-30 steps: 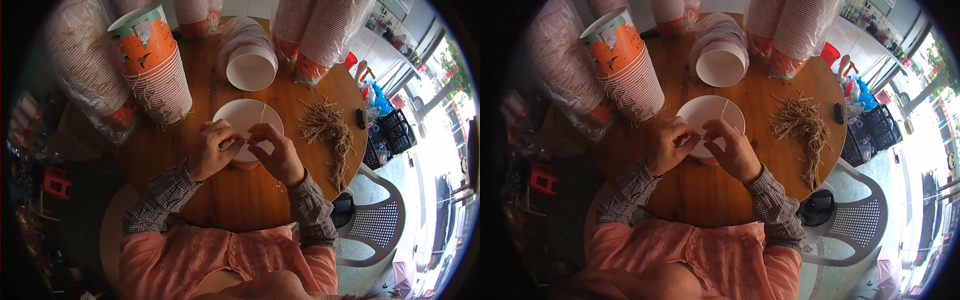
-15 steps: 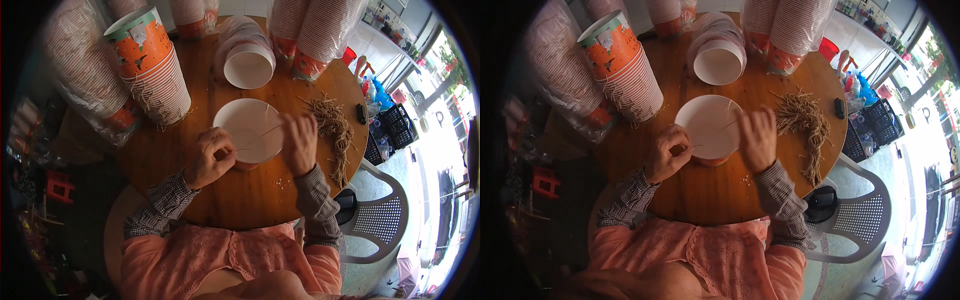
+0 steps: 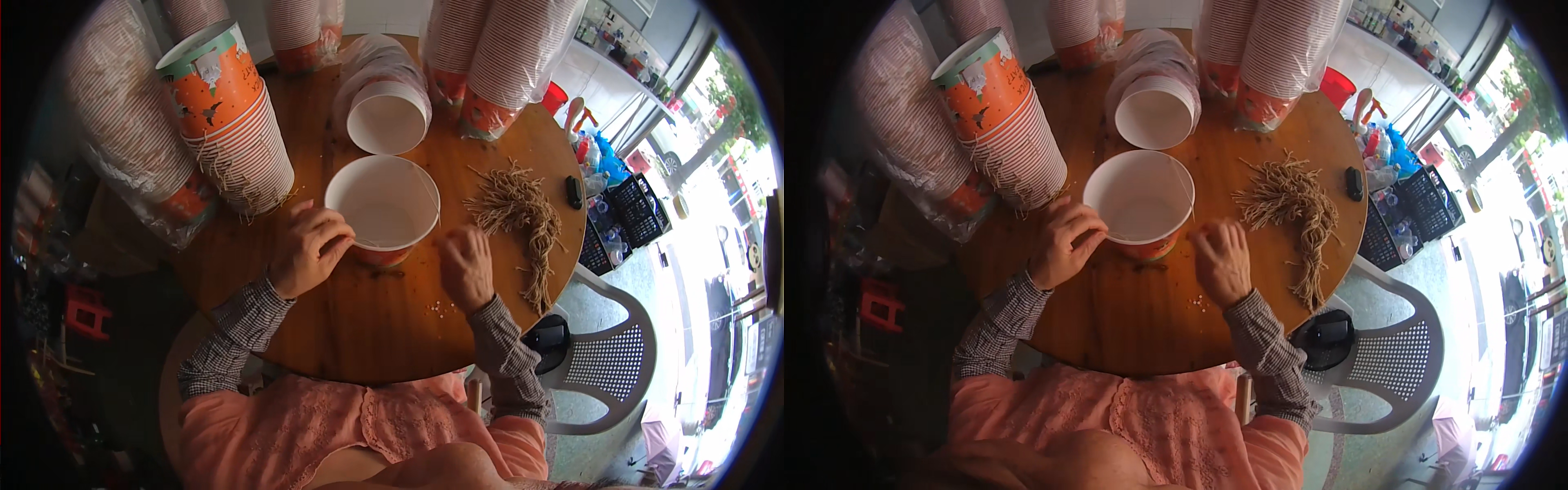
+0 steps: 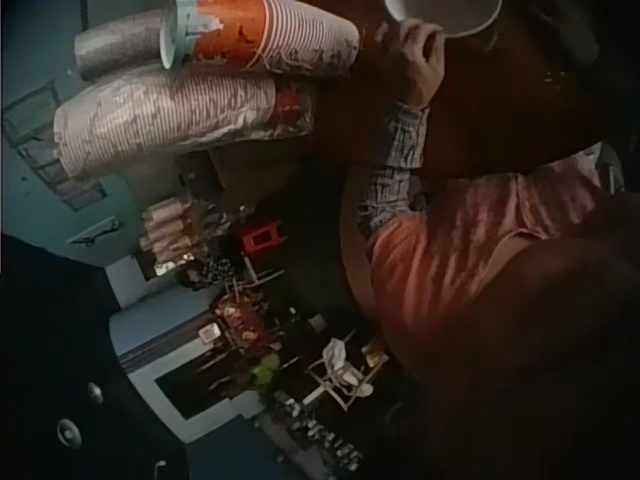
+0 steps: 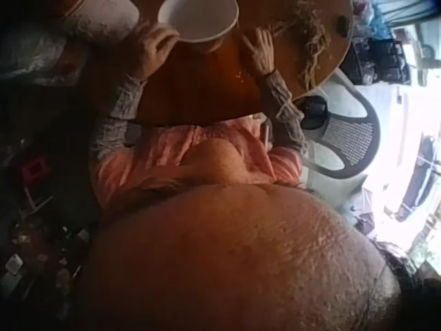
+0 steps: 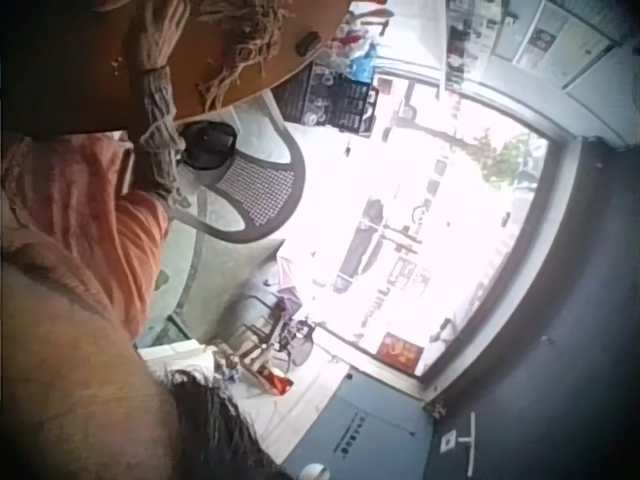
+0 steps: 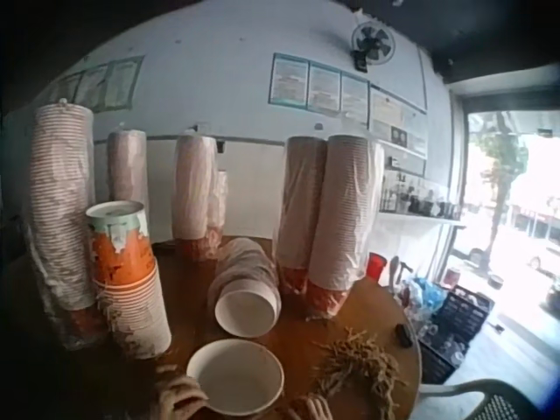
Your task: Attaching strings to decorative paper cups to create small gift bags or containers.
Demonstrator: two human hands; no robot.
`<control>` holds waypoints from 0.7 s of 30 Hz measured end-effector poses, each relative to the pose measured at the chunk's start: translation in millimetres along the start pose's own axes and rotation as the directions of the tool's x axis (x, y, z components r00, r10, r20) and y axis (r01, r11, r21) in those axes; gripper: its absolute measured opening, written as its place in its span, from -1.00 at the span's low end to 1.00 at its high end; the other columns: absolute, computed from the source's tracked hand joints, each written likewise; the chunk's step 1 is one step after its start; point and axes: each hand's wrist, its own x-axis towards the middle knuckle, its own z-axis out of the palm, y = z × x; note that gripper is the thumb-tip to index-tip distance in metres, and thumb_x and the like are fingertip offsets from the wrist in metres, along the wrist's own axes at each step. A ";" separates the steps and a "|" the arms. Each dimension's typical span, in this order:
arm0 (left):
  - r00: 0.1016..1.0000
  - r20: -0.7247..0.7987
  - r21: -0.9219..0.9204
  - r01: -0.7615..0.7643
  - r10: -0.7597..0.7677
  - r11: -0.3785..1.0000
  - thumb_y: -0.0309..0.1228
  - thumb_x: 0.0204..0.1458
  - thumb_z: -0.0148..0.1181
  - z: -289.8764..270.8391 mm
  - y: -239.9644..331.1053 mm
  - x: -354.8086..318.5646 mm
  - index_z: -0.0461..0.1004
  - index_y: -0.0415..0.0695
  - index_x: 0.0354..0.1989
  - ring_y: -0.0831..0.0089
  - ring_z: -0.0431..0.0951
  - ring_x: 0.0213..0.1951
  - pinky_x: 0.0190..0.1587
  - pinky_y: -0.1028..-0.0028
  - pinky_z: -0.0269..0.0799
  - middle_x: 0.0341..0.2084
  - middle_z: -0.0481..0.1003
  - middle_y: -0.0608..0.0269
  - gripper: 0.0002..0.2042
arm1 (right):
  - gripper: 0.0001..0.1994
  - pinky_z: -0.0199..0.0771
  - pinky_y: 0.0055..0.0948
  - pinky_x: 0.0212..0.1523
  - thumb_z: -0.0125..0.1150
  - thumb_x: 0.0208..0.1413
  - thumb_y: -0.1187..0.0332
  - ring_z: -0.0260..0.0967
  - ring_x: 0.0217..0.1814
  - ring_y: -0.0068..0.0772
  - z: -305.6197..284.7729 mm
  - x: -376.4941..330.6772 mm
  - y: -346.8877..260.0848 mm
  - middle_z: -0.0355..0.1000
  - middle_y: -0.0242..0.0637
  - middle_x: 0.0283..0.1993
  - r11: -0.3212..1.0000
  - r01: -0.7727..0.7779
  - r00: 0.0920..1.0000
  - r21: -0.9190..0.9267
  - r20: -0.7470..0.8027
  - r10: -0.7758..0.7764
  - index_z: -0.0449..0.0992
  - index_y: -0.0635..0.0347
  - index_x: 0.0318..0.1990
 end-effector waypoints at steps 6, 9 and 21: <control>0.998 0.018 0.022 -0.065 0.065 0.998 -0.35 -0.15 0.35 15.3 48.4 33.5 0.54 -0.10 -0.35 0.30 0.47 -0.26 0.02 0.22 0.25 -0.42 0.46 0.29 -0.81 | -0.58 0.31 -0.16 -0.03 0.11 -0.06 0.52 0.29 -0.08 -0.08 18.8 -15.8 -14.5 0.32 -0.15 -0.15 0.996 -0.035 0.993 0.082 0.114 0.025 0.38 0.18 0.04; 0.989 0.106 0.225 -0.124 0.103 0.966 -0.37 -0.11 0.29 42.8 53.4 40.7 0.48 -0.14 -0.51 0.36 0.42 -0.31 -0.04 0.32 0.28 -0.50 0.41 0.28 -0.86 | -0.62 0.36 -0.17 -0.13 0.08 -0.01 0.52 0.36 -0.25 -0.14 23.5 -2.5 -21.5 0.38 -0.23 -0.32 0.989 -0.052 0.998 0.138 0.027 0.049 0.39 0.18 0.04; 0.997 -0.073 -0.156 0.024 -0.036 0.987 -0.48 -0.15 0.36 -93.4 1.8 73.7 0.54 -0.16 -0.46 0.40 0.43 -0.35 -0.29 0.44 0.36 -0.48 0.42 0.27 -0.89 | -0.76 0.43 -0.54 -0.38 0.06 0.21 0.43 0.34 -0.45 -0.56 51.9 46.6 54.5 0.37 -0.41 -0.45 -0.439 -0.386 0.677 0.812 0.572 0.463 0.43 0.24 0.00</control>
